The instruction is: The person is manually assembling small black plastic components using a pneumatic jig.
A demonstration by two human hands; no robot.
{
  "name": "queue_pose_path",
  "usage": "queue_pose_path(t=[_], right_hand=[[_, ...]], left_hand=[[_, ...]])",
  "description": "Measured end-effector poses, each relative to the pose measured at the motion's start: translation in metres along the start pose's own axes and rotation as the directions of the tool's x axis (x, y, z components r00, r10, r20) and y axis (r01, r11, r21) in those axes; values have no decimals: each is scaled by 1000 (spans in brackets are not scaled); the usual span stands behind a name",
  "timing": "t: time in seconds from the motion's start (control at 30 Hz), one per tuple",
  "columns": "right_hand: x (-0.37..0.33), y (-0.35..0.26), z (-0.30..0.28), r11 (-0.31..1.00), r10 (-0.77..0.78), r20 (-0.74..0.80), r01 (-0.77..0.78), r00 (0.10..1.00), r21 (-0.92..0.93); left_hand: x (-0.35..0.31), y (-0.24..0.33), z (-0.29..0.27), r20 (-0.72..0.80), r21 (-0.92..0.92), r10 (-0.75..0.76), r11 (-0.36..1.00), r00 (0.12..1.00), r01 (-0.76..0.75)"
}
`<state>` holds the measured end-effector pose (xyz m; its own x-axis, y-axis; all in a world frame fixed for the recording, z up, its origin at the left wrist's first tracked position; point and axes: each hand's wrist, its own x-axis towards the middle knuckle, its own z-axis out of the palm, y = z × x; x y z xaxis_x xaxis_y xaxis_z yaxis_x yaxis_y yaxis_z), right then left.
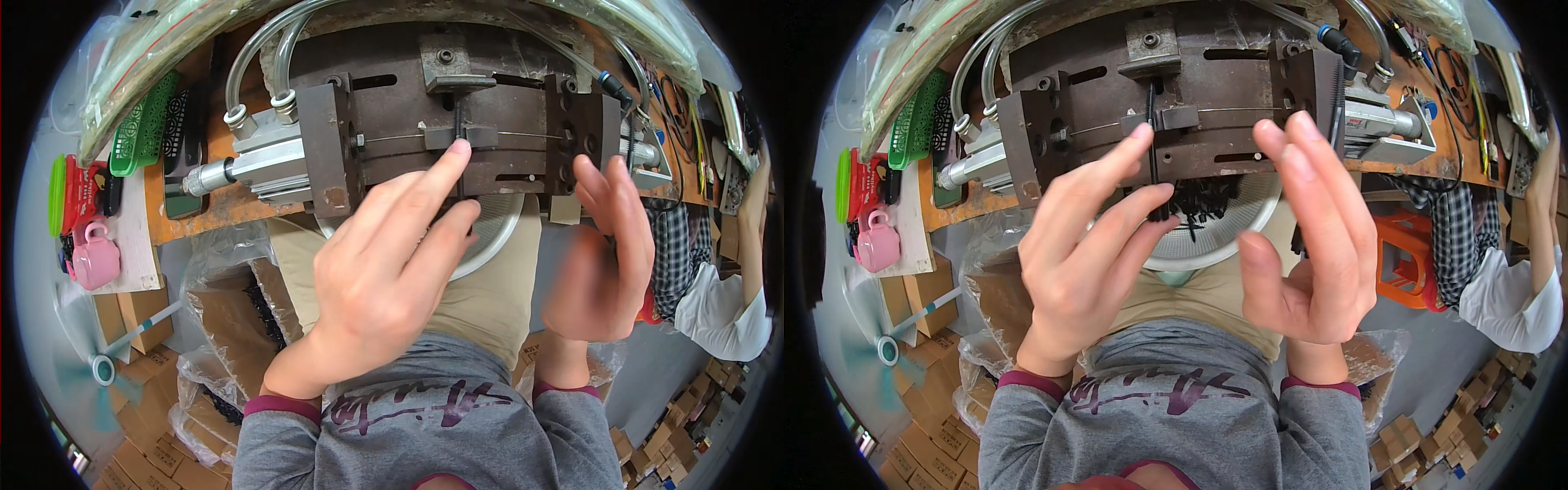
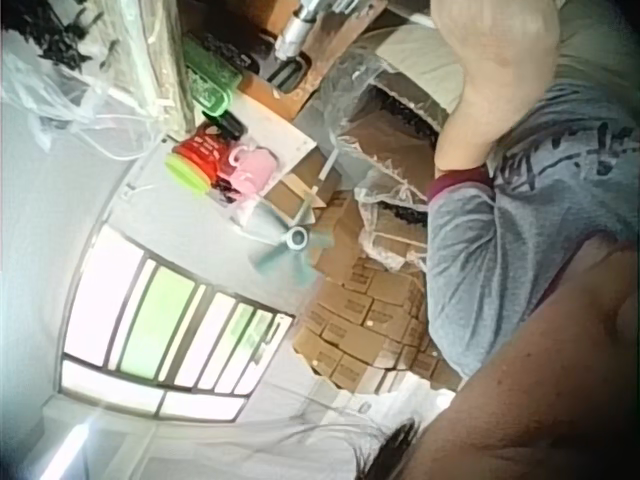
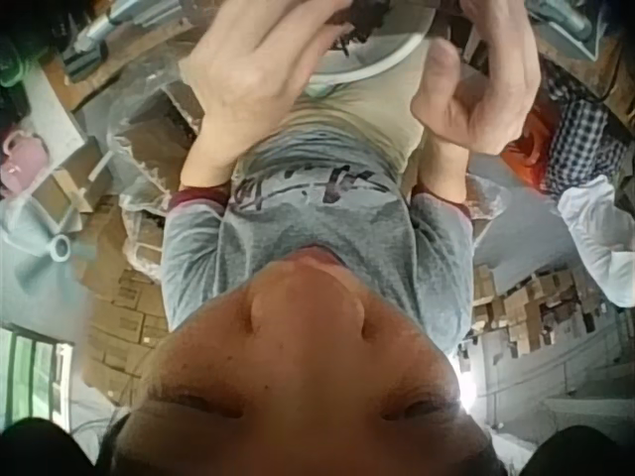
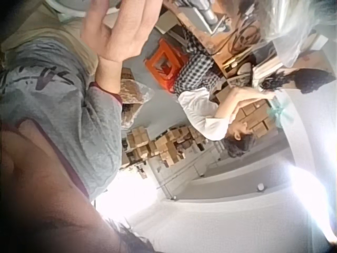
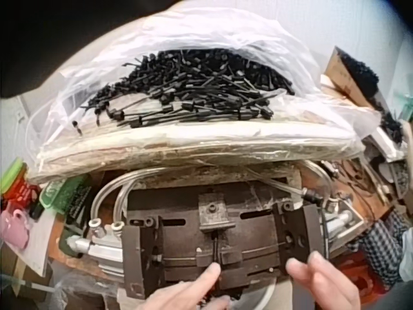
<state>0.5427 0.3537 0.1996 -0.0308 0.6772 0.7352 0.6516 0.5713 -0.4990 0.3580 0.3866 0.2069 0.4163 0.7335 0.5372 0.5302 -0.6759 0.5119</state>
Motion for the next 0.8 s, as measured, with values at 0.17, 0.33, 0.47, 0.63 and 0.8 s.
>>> queue_pose_path(t=[0.17, 0.33, 0.47, 0.63, 0.8], right_hand=[[-2, 2, -6, 998, 57, 66, -58, 996, 17], [5, -6, 2, 972, 144, -87, -125, 986, 198], [8, -6, -6, 954, 188, -15, -179, 982, 240], [8, -8, 1, 993, 107, 138, -99, 985, -64], [12, -9, 14, 995, 67, 272, -44, 960, -90]], left_hand=[[2, 0, 10, 57, 197, 34, 979, 998, -45], [8, 3, 7, 95, 231, 15, 972, 995, -37], [7, 2, 5, 100, 213, 8, 977, 995, -29], [2, -10, 14, -26, 91, 85, 992, 996, -82], [-6, -3, -1, -112, -202, -55, 979, 992, 32]])
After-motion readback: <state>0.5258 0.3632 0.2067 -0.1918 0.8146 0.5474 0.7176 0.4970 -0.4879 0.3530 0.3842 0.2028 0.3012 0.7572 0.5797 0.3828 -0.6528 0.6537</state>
